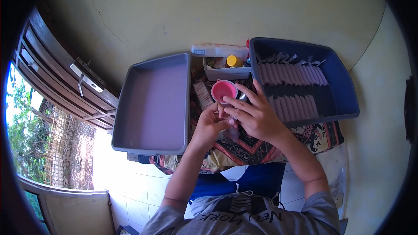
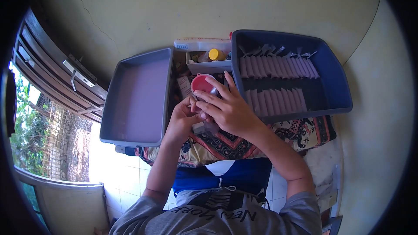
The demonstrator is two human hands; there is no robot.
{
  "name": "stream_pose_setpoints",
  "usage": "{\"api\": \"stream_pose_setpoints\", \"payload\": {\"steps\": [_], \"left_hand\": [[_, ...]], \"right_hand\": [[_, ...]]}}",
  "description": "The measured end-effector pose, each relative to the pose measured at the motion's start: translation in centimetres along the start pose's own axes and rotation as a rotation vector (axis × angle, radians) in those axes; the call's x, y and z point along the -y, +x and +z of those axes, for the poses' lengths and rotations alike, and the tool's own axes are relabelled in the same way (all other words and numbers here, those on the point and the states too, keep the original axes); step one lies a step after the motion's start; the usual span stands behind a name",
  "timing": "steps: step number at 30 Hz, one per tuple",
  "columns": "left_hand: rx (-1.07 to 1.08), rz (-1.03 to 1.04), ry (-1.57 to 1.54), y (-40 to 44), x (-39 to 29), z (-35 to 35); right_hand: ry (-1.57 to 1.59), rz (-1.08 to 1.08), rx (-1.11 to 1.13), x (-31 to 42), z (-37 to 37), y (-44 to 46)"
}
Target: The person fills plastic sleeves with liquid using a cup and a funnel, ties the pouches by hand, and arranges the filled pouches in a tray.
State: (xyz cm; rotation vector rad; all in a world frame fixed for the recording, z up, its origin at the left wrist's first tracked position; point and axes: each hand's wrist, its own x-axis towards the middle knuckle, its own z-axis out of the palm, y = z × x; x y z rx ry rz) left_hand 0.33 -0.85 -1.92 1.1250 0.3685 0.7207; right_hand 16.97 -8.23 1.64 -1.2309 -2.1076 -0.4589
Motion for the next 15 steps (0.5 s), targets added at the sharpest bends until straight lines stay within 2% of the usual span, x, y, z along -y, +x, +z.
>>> {"api": "stream_pose_setpoints", "payload": {"steps": [5,7,8,10,15], "left_hand": [[0.017,-0.029,0.058,-0.4,0.4,-0.3],[0.026,0.0,0.204,-0.6,0.5,-0.4],[0.027,0.0,0.204,-0.8,0.7,-0.4],[0.048,0.176,0.485,-1.1,1.2,-0.3],[0.007,0.168,0.664,-2.0,1.6,-0.2]], "right_hand": [[0.008,0.009,0.052,-0.7,0.7,-1.2],[0.181,0.1,0.197,-0.8,1.1,-1.6],[0.18,0.101,0.196,-0.6,1.1,-1.6],[0.217,0.161,0.195,-0.4,1.1,-1.6],[0.364,0.252,0.309,-0.3,0.1,-1.5]]}}
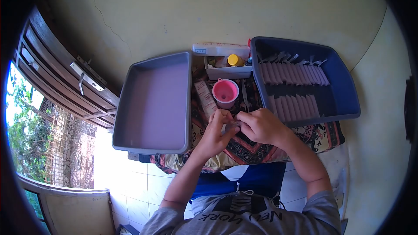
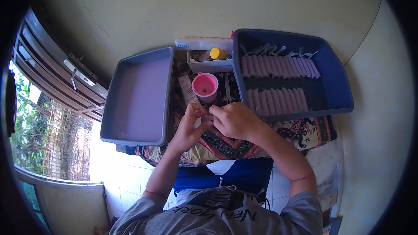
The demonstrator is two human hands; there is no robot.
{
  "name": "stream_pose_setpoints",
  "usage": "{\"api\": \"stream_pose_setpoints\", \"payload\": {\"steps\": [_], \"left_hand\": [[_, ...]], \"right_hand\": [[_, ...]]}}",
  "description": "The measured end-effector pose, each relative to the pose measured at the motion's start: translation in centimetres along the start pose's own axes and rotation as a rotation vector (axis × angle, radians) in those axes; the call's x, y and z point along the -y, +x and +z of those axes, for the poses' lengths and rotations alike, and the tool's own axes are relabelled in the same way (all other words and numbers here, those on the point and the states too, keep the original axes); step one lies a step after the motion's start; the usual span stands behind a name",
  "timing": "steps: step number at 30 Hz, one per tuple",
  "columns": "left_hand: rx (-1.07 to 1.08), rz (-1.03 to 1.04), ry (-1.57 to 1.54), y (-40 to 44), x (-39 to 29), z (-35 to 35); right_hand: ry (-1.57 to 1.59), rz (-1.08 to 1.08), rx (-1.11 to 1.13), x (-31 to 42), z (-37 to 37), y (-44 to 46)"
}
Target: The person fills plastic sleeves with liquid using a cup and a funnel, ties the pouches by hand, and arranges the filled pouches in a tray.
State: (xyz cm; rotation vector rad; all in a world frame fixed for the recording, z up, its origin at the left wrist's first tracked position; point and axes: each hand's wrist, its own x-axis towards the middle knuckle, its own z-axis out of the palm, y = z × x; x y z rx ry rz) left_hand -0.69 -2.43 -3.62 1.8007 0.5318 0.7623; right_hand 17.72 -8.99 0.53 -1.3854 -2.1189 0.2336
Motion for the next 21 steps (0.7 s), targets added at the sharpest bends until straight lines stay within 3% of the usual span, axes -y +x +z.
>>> {"api": "stream_pose_setpoints", "payload": {"steps": [7,11,17,19,21], "left_hand": [[-0.033,0.0,0.0,-0.2,0.6,-0.2],[-0.017,0.03,0.004,-0.3,0.7,-0.2],[-0.035,0.067,0.152,-0.7,0.8,-0.4],[-0.074,-0.008,-0.014,-1.0,1.4,-0.4],[-0.081,0.043,0.075,-1.1,1.1,-0.6]], "right_hand": [[0.205,0.085,0.161,0.3,-1.1,-0.1],[0.367,0.073,0.078,0.0,-0.2,-0.6],[0.371,0.193,0.025,1.1,0.0,-1.3],[0.518,0.331,0.042,1.7,-0.2,-1.6],[0.65,0.415,0.057,2.0,-0.3,-1.9]]}}
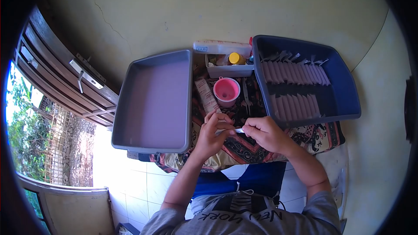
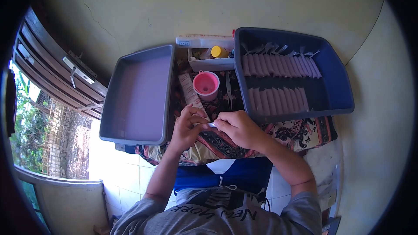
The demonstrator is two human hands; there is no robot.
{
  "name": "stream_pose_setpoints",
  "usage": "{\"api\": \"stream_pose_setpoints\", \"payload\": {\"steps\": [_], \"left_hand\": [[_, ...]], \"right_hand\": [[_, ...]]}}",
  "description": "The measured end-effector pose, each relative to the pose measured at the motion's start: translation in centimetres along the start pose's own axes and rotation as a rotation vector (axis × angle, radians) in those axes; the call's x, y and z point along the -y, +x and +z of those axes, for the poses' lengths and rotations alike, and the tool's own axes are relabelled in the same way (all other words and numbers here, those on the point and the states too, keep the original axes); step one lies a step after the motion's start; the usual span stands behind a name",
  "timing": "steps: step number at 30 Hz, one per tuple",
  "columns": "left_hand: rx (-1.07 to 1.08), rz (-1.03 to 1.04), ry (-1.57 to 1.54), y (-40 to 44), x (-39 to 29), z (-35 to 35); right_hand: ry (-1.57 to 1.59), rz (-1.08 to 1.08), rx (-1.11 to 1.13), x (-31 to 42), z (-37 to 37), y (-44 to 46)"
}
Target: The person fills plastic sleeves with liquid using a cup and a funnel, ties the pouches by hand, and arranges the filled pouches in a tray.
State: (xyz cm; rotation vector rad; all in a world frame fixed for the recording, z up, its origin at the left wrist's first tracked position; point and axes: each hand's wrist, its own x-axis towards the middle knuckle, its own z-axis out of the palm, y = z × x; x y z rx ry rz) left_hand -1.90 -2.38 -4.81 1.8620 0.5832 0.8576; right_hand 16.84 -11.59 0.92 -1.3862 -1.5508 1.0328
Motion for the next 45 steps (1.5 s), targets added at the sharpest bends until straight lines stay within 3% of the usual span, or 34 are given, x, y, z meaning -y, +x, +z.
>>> {"api": "stream_pose_setpoints", "payload": {"steps": [2,4,7,10,17,19,20,22,26,28,34,36,38,40,45], "left_hand": [[-0.006,0.058,0.089,0.1,-0.2,-0.2],[-0.015,0.02,0.091,0.2,-0.1,-0.1],[-0.055,-0.091,-0.04,0.2,0.1,0.6],[-0.069,-0.124,-0.059,0.1,0.5,1.3],[-0.107,-0.118,0.063,0.2,-0.1,2.4],[-0.147,-0.18,0.016,0.2,-0.4,2.8],[-0.146,-0.179,0.016,0.2,-0.3,2.9],[-0.187,-0.117,0.116,0.1,0.2,2.9],[-0.205,0.032,0.302,0.7,-0.1,2.6],[-0.153,-0.128,0.038,1.1,-0.3,2.4],[-0.091,-0.249,-0.43,1.8,1.5,1.7],[-0.085,-0.243,-0.416,1.6,1.2,1.8],[-0.081,-0.24,-0.402,1.3,1.5,2.0],[-0.107,-0.139,-0.231,1.1,2.1,2.3],[-0.13,-0.076,-0.201,0.8,1.9,2.5]], "right_hand": [[0.13,0.082,0.012,-0.3,0.0,-0.2],[0.622,0.303,0.044,-1.1,-0.2,-0.2],[0.84,0.306,-0.025,-1.1,0.0,-0.2],[0.804,0.239,-0.172,-0.6,0.8,-0.1],[0.68,0.144,-0.291,-1.2,2.3,0.7],[0.225,-0.029,-0.385,-2.4,3.0,1.0],[0.224,-0.03,-0.387,-2.7,3.1,1.2],[-0.383,-0.441,-0.504,-3.0,3.3,1.6],[-0.571,-0.422,-0.482,-2.2,2.7,1.5],[-0.55,-0.358,-0.472,-1.7,2.5,1.5],[-0.289,-0.219,-0.42,-1.7,2.0,1.7],[-0.221,-0.169,-0.392,-1.6,1.9,1.6],[0.057,-0.112,-0.362,-1.6,1.8,1.6],[0.11,-0.087,-0.341,-1.6,1.7,1.4],[0.258,-0.064,-0.324,-1.3,1.9,1.4]]}}
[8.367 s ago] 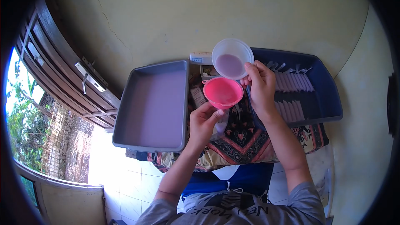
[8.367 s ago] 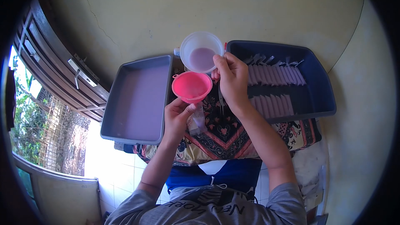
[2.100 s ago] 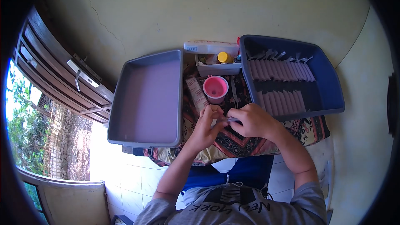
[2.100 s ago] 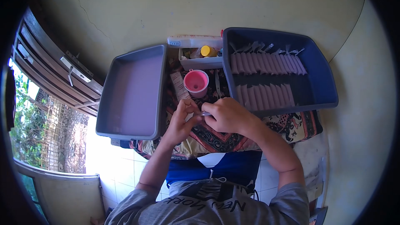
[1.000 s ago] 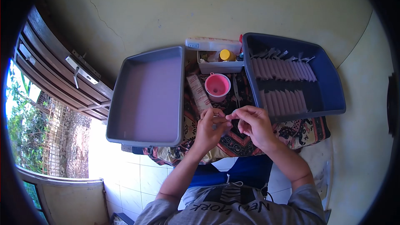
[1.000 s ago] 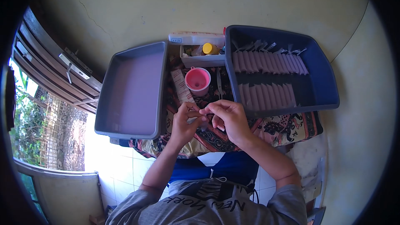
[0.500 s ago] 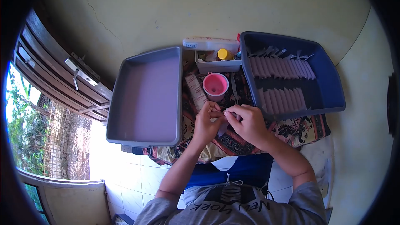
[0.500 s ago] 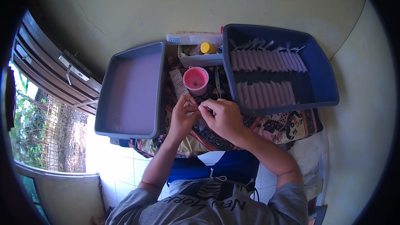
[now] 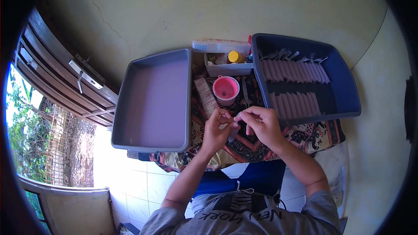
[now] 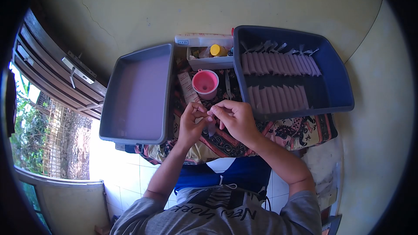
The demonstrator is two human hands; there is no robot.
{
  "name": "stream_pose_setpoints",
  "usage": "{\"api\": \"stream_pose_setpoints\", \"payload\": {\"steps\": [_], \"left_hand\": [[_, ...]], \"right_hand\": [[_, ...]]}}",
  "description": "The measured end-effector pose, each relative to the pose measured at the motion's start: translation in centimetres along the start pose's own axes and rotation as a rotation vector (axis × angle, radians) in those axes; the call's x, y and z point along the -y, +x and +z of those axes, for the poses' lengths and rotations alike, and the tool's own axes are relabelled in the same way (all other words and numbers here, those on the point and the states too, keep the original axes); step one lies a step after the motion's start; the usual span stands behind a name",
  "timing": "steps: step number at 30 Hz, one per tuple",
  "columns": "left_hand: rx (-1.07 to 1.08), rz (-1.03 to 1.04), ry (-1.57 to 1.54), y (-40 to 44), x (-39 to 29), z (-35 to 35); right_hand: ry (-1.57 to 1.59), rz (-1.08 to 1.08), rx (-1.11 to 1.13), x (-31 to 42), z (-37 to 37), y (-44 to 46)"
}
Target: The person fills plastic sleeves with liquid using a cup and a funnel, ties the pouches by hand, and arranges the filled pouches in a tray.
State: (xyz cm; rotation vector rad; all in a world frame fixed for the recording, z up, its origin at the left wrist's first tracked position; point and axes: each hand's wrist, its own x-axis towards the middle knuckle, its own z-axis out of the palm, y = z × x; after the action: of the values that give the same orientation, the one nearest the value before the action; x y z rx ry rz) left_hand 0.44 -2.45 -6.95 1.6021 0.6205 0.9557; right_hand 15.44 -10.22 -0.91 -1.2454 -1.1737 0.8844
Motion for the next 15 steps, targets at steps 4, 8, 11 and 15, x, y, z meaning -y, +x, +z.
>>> {"api": "stream_pose_setpoints", "payload": {"steps": [4,8,11,15], "left_hand": [[-0.009,0.056,0.027,0.0,-0.3,0.2],[-0.022,0.119,0.152,0.0,-0.8,0.2],[-0.026,0.087,0.211,-0.2,-0.5,0.1],[-0.02,0.048,0.239,-0.1,-0.5,0.1]], "right_hand": [[0.043,0.049,0.005,0.0,0.2,-0.2],[-0.543,-0.239,0.015,0.4,0.4,-0.5],[-0.765,-0.563,-0.058,-1.1,1.0,-0.2],[-0.98,-0.532,-0.01,-1.0,1.4,-0.4]]}}
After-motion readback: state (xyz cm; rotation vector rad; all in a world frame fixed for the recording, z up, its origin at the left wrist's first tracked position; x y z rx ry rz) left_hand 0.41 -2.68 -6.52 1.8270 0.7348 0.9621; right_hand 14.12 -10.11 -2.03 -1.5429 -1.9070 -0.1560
